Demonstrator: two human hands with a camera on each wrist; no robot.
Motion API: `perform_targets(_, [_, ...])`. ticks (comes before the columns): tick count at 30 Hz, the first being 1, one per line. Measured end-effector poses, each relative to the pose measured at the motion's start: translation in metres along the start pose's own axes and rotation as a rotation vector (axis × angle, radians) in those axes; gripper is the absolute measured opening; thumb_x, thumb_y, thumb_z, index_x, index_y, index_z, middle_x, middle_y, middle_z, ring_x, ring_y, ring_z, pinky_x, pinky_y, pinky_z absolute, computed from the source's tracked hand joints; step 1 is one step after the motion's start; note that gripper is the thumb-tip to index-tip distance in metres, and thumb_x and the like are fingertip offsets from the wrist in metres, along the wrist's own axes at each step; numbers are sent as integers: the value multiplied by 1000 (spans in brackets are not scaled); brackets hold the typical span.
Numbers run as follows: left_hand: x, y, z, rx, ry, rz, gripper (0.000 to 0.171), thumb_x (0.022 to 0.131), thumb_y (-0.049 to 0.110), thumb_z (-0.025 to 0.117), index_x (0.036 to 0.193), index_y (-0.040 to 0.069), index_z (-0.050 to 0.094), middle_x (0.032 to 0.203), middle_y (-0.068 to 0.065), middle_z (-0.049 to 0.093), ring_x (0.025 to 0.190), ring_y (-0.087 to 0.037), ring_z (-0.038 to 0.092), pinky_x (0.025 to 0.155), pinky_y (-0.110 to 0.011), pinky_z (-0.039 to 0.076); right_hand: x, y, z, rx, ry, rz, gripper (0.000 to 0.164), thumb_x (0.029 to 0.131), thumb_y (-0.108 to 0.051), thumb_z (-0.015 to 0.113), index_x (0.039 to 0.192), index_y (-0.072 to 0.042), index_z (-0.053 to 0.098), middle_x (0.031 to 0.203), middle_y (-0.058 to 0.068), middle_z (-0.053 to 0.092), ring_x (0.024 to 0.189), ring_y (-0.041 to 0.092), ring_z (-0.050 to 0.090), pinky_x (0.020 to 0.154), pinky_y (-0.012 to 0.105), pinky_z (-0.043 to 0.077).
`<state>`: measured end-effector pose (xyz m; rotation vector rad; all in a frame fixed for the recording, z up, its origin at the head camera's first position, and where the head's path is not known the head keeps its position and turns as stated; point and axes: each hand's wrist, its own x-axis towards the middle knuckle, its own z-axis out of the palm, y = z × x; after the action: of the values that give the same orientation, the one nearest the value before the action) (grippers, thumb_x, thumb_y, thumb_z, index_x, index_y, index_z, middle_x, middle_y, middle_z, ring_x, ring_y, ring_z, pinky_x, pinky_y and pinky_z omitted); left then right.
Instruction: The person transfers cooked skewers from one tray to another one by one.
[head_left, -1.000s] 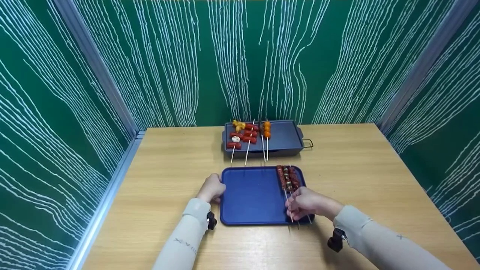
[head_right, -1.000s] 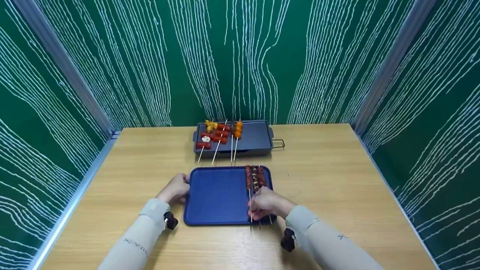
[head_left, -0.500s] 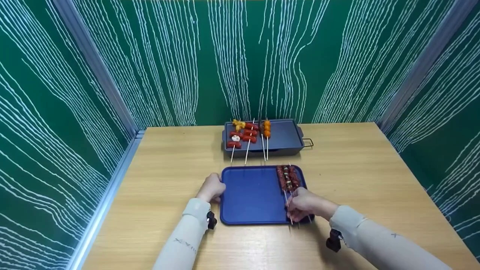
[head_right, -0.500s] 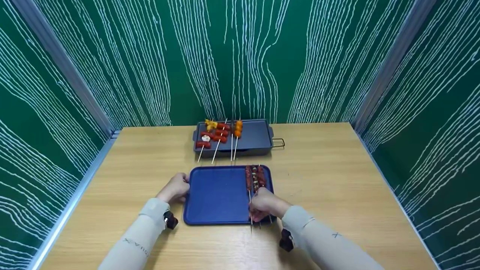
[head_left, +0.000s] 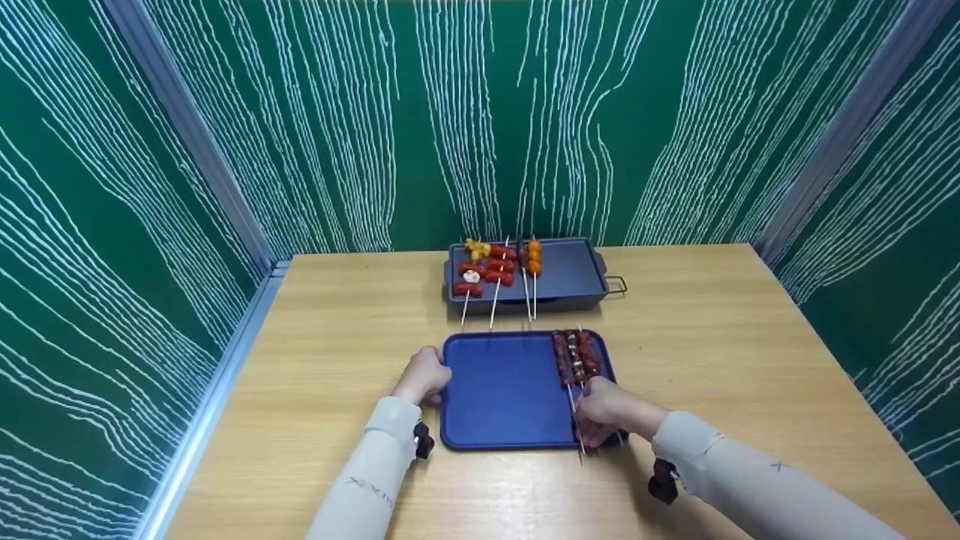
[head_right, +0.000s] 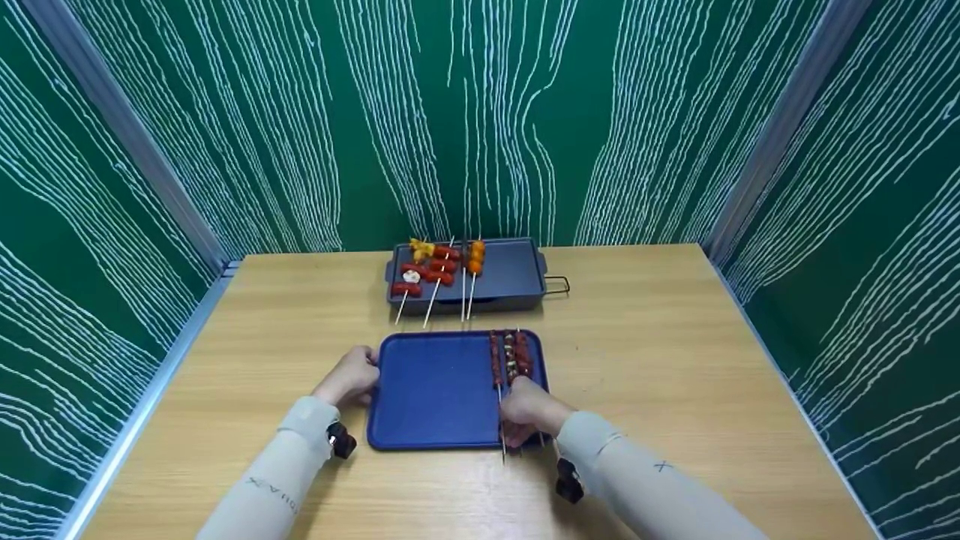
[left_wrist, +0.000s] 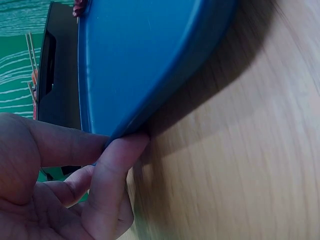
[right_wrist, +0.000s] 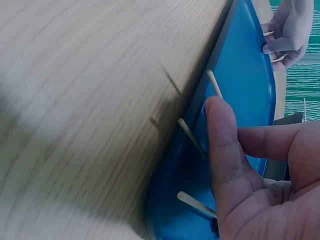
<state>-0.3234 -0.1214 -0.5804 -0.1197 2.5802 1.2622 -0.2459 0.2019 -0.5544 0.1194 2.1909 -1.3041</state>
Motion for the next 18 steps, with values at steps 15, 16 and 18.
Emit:
perform_targets(15, [13, -10, 3, -14, -23, 0, 20, 85, -3, 43, 77, 14, 39, 69, -5, 47, 45, -19, 56, 38, -31, 57, 0, -4, 6, -84, 91, 55, 8, 94, 7, 61, 88, 4, 58, 63, 16, 72, 50, 18, 69, 49, 32, 65])
perform_targets(16, [13, -9, 3, -14, -20, -2, 18, 85, -3, 44, 78, 14, 40, 71, -5, 48, 46, -19, 57, 39, -32, 57, 0, -4, 6, -84, 90, 57, 8, 95, 7, 61, 89, 3, 57, 63, 16, 71, 50, 18, 69, 48, 32, 65])
perform_targets(18, [7, -4, 1, -18, -17, -11, 17, 86, -3, 44, 81, 13, 42, 74, -6, 49, 48, -19, 57, 39, -31, 58, 0, -5, 6, -86, 88, 61, 8, 95, 7, 61, 90, 3, 56, 63, 16, 71, 50, 18, 69, 49, 32, 65])
